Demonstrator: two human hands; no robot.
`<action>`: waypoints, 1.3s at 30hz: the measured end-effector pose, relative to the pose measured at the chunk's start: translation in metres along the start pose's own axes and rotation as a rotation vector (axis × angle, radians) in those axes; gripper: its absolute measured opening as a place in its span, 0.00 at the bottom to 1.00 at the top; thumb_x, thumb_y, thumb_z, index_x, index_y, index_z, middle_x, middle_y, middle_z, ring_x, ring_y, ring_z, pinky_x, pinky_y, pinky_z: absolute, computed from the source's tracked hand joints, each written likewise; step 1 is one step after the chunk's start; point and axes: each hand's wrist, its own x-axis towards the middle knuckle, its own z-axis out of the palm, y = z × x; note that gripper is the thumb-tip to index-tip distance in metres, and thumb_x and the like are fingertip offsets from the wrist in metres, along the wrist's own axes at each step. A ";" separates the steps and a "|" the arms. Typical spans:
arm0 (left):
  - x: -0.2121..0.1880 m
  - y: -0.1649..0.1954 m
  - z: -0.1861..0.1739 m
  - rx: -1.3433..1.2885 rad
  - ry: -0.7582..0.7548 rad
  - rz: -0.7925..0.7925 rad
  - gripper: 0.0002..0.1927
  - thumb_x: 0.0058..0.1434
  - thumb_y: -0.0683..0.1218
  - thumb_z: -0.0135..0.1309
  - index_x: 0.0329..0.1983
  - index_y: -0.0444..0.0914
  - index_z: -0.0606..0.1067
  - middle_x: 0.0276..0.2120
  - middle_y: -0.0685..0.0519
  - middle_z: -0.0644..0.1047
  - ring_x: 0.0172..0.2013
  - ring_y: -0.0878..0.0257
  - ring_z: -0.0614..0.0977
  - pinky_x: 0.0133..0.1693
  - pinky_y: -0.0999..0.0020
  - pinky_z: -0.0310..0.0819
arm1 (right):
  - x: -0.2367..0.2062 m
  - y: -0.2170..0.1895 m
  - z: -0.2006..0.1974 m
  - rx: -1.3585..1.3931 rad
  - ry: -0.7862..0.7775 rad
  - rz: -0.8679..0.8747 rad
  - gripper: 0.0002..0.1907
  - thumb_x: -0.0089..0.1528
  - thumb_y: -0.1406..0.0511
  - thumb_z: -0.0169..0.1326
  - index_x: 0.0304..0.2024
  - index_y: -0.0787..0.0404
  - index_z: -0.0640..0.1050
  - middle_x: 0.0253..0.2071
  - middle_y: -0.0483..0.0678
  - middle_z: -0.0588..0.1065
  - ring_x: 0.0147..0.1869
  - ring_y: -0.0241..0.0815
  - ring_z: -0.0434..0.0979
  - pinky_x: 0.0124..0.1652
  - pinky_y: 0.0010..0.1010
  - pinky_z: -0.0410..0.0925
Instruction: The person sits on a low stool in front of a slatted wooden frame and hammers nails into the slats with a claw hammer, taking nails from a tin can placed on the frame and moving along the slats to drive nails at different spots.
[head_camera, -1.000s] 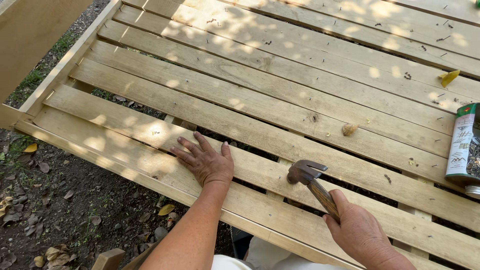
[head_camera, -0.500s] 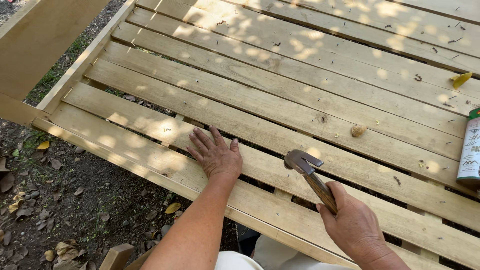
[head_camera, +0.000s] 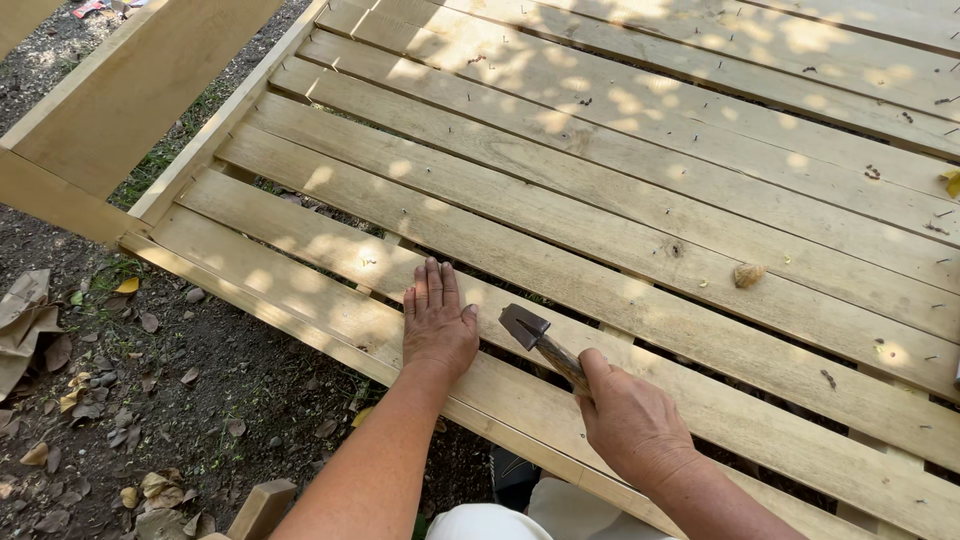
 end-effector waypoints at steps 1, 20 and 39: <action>-0.003 -0.002 -0.002 -0.004 -0.018 0.003 0.39 0.72 0.58 0.29 0.79 0.40 0.31 0.79 0.49 0.30 0.77 0.54 0.32 0.73 0.58 0.25 | 0.000 -0.002 0.002 -0.001 -0.014 0.008 0.09 0.69 0.60 0.48 0.48 0.53 0.67 0.39 0.50 0.79 0.47 0.50 0.80 0.50 0.47 0.71; -0.008 -0.001 -0.018 0.062 -0.173 0.008 0.38 0.73 0.59 0.21 0.78 0.44 0.24 0.78 0.51 0.22 0.75 0.56 0.24 0.72 0.58 0.18 | -0.011 0.026 0.010 0.147 -0.077 0.026 0.20 0.68 0.49 0.47 0.57 0.50 0.65 0.31 0.51 0.77 0.39 0.48 0.79 0.46 0.44 0.72; -0.005 -0.002 -0.018 0.073 -0.169 0.000 0.39 0.73 0.61 0.25 0.79 0.46 0.25 0.78 0.52 0.22 0.76 0.55 0.25 0.72 0.54 0.18 | 0.008 0.041 0.020 0.118 -0.063 -0.014 0.17 0.68 0.50 0.52 0.44 0.55 0.68 0.31 0.49 0.76 0.40 0.47 0.77 0.46 0.45 0.70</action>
